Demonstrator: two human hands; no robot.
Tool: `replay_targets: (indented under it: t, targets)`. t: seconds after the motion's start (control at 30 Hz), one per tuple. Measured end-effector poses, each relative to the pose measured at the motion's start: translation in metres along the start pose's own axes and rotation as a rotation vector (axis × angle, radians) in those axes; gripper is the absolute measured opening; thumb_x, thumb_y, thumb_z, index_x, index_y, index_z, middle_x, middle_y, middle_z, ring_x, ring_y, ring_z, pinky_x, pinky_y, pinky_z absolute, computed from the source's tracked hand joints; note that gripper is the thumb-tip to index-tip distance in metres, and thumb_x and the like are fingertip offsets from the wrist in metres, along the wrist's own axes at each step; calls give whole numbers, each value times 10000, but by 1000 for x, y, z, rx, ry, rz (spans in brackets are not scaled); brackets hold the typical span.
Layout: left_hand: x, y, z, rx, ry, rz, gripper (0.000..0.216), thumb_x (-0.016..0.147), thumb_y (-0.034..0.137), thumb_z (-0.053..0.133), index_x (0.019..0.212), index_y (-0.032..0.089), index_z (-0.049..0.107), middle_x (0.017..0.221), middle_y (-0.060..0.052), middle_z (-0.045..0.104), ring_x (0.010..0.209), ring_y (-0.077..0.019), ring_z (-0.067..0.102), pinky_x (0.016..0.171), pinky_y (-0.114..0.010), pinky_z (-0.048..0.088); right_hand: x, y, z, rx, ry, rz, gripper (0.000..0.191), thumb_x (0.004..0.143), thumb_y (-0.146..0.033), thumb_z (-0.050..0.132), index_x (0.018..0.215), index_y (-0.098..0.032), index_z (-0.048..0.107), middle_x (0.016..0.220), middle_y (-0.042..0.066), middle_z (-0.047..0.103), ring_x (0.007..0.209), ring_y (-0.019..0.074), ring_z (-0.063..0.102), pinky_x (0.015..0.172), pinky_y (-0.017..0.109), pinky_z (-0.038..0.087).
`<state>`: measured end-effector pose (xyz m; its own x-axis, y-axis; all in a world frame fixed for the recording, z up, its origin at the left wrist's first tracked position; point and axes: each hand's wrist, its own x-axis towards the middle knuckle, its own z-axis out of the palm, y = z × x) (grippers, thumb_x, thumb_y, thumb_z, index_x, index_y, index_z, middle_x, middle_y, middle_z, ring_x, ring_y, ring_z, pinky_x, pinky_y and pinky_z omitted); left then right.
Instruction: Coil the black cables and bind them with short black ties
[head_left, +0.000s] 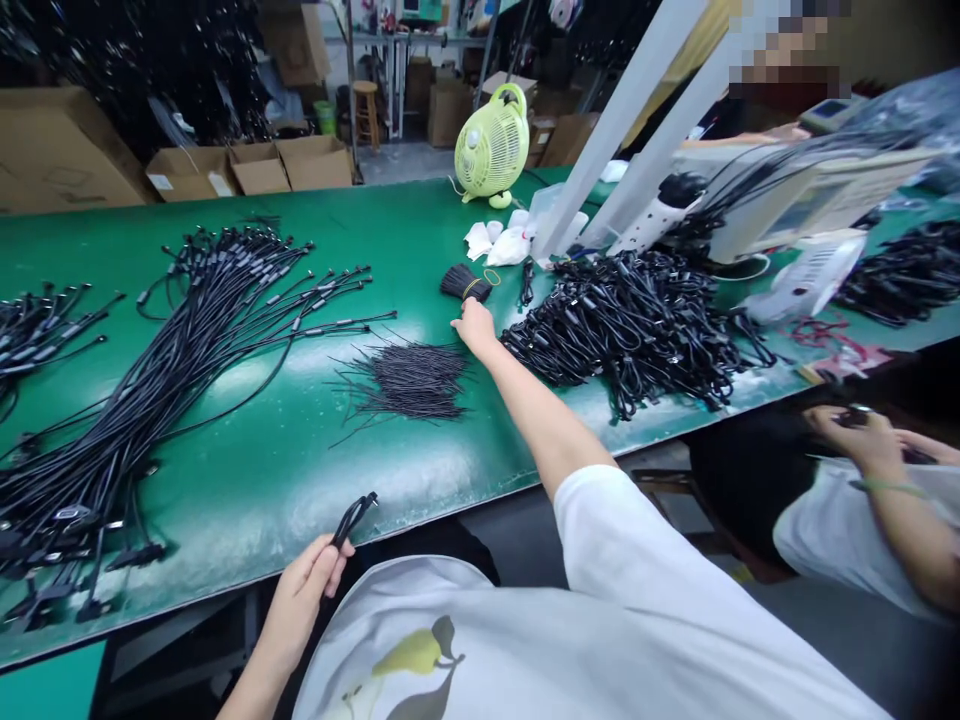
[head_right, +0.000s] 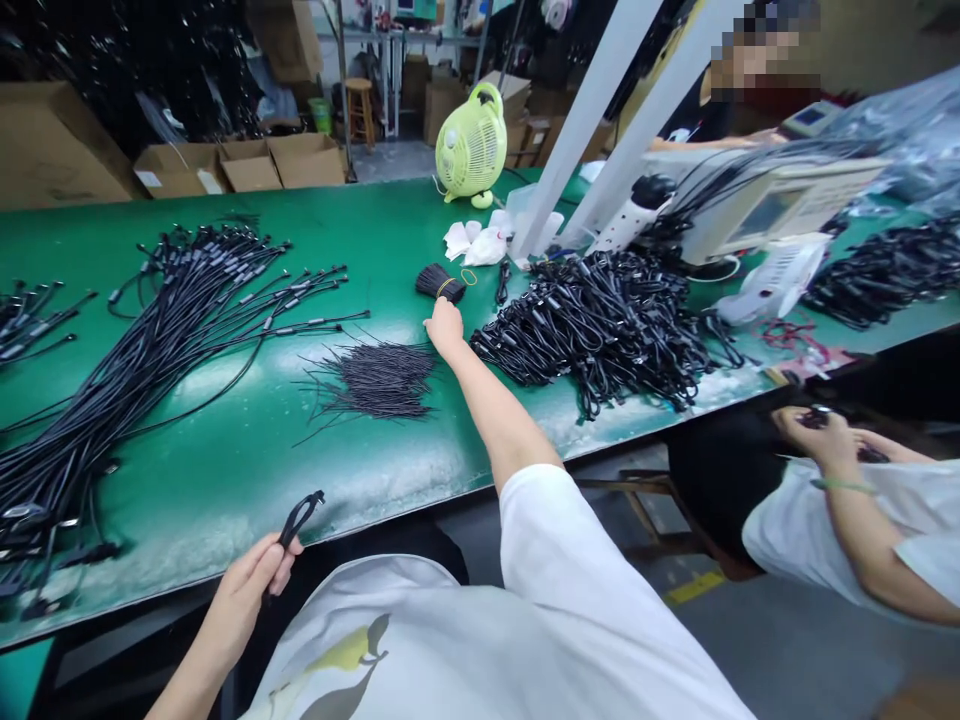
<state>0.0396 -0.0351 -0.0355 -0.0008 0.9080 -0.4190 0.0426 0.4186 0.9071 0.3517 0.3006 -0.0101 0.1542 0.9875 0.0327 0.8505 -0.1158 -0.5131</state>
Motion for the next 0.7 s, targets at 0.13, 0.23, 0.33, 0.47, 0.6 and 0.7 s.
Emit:
replay_targets:
  t: [0.13, 0.23, 0.33, 0.47, 0.6, 0.7]
  targets:
    - [0, -1, 2, -21, 28, -23, 461, 788, 602, 610, 847, 147, 652, 567, 37, 421, 522, -105, 370, 542, -249, 312, 9, 0, 22, -35, -20, 31, 218, 961, -81, 397, 1122, 27, 495, 1035, 144, 589, 892, 104, 506, 917, 352, 369]
    - [1, -1, 3, -70, 21, -39, 455, 789, 593, 618, 847, 142, 640, 554, 46, 399, 507, -94, 345, 526, -244, 283, 7, 2, 27, -72, -24, 48, 263, 964, -179, 483, 1179, -31, 520, 1123, 128, 585, 940, 130, 552, 923, 394, 431]
    - [1, 0, 2, -135, -3, -51, 456, 787, 587, 631, 852, 135, 630, 553, 52, 384, 501, -85, 326, 516, -238, 260, -1, 5, 21, -94, -10, 19, 302, 946, -286, 536, 1196, -118, 548, 1181, 96, 576, 1017, 180, 577, 925, 426, 476]
    - [-1, 2, -1, -310, 22, -55, 433, 801, 548, 650, 881, 123, 627, 584, 61, 359, 500, -62, 294, 500, -223, 244, -25, 1, 3, -75, -4, -86, 312, 907, -64, 408, 1201, -24, 506, 1160, 214, 584, 1074, 272, 543, 978, 468, 396]
    - [9, 11, 12, -441, -30, -39, 495, 805, 507, 676, 1129, 146, 580, 581, 76, 367, 485, -54, 282, 484, -207, 239, -77, -31, 0, 0, -61, -221, 328, 886, -47, 347, 1178, -26, 494, 1124, 231, 593, 1057, 285, 547, 963, 435, 385]
    - [33, 24, 33, -489, -75, 36, 759, 814, 488, 679, 1432, 205, 342, 569, 91, 381, 479, -66, 306, 489, -204, 249, -137, -66, 21, 87, -185, -356, 253, 872, -67, 388, 1067, -97, 546, 1008, 152, 635, 972, 230, 581, 920, 359, 418]
